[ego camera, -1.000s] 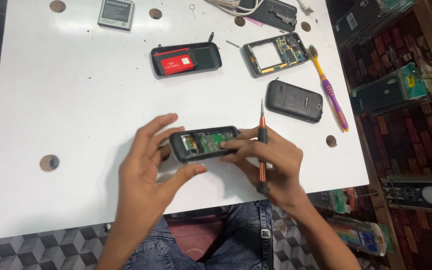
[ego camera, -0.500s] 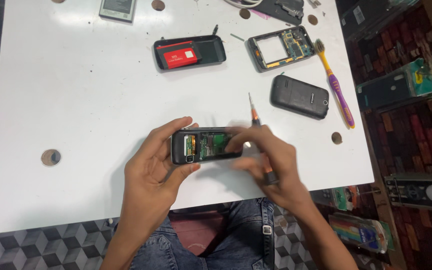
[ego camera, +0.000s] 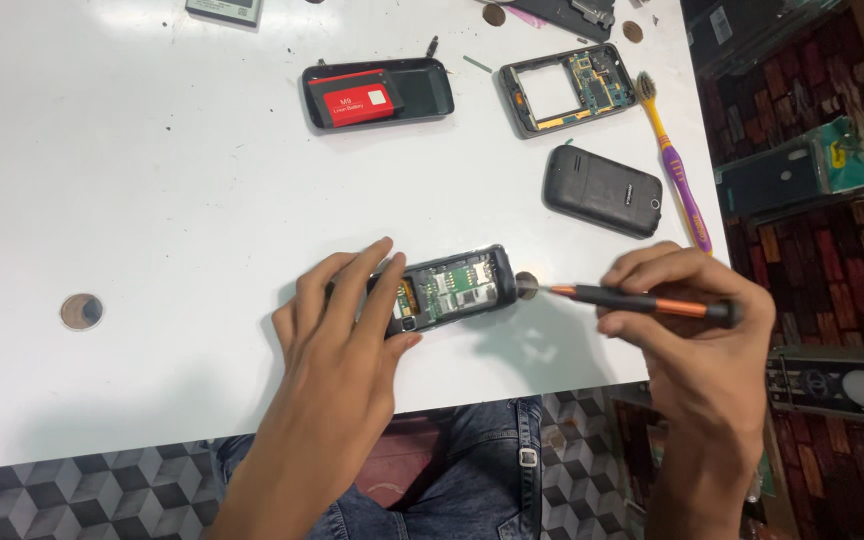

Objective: The person disassembles two mobile phones on a white table. They use a screwdriver to remove screws and a toothbrush to clean the internal components of the first phone. They then remove the back cover and battery of a second phone and use the screwdriver to work on its internal components.

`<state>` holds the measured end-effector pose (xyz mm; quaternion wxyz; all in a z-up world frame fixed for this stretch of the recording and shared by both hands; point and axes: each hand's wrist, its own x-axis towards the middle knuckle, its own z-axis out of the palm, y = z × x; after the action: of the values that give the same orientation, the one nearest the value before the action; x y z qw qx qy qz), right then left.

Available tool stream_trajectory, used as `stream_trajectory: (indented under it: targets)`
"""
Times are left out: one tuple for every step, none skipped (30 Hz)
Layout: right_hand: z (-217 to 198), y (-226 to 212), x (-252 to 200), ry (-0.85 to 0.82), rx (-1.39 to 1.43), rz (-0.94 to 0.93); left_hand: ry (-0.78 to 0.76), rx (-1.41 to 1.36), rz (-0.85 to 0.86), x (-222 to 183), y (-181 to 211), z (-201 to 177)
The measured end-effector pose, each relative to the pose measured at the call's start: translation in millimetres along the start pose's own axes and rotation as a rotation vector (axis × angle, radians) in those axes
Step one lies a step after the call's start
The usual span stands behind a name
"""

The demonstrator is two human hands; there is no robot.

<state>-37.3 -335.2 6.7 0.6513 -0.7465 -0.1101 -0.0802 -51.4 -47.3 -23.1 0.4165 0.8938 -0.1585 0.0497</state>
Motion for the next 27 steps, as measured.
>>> stream_trajectory:
  targets:
    - [2,-2,0,0.042,0.026,-0.005,-0.012,0.012,0.005,-1,0,-2]
    - [4,-4,-1,0.064,0.03,-0.01,0.008,0.058,0.017,-2,1,-4]
    - [6,-6,-2,0.087,0.034,-0.014,0.029,0.104,0.029,-2,2,-6]
    - [9,-8,-2,0.09,0.017,-0.02,0.05,0.15,0.042,-3,3,-7]
    - [12,-9,-3,0.093,-0.001,-0.025,0.058,0.191,0.053,-4,5,-7]
    - [15,-10,-4,0.104,-0.065,-0.017,0.066,0.231,0.063,-5,8,-6]
    - [18,-10,-5,0.114,-0.13,-0.009,0.074,0.271,0.073,-6,11,-4]
    - [21,-11,-6,0.123,-0.194,-0.001,0.056,0.212,0.107,-5,13,-1]
    - [25,-10,-7,0.126,-0.179,-0.023,0.039,0.153,0.141,-3,16,3]
    - [29,-10,-8,0.127,-0.163,-0.047,0.024,0.095,0.174,-1,17,7]
    - [33,-9,-9,0.127,-0.146,-0.071,0.008,0.085,0.176,3,18,11]
    - [37,-7,-10,0.127,-0.202,-0.096,-0.007,0.076,0.177,10,18,15]
    - [41,-4,-11,0.126,-0.257,-0.122,-0.021,0.067,0.178,15,17,18]
    - [45,-1,-14,0.126,-0.312,-0.146,-0.054,0.082,0.204,18,14,17]
    - [48,2,-16,0.134,-0.317,-0.191,-0.088,0.098,0.229,22,10,16]
    - [51,6,-19,0.146,-0.32,-0.232,-0.126,0.113,0.254,24,6,15]
    - [54,10,-23,0.157,-0.322,-0.274,-0.142,0.079,0.262,26,4,14]
    - [56,15,-27,0.167,-0.348,-0.263,-0.161,0.047,0.27,27,1,12]
    - [58,19,-30,0.177,-0.373,-0.253,-0.179,0.015,0.278,28,-1,11]
    - [60,23,-33,0.184,-0.397,-0.243,-0.18,0.008,0.287,28,-3,10]
    - [61,26,-35,0.179,-0.371,-0.261,-0.181,0.0,0.295,29,-4,10]
    - [60,28,-38,0.175,-0.347,-0.278,-0.183,-0.009,0.306,29,-6,10]
    - [60,30,-40,0.172,-0.327,-0.287,-0.189,-0.027,0.295,29,-7,9]
    - [58,32,-42,0.17,-0.311,-0.297,-0.194,-0.047,0.286,29,-7,9]
    - [57,33,-43,0.169,-0.298,-0.299,-0.199,-0.067,0.278,29,-8,10]
    - [56,34,-44,0.164,-0.3,-0.308,-0.201,-0.059,0.277,29,-8,11]
    - [55,35,-45,0.159,-0.302,-0.316,-0.204,-0.052,0.276,28,-9,11]
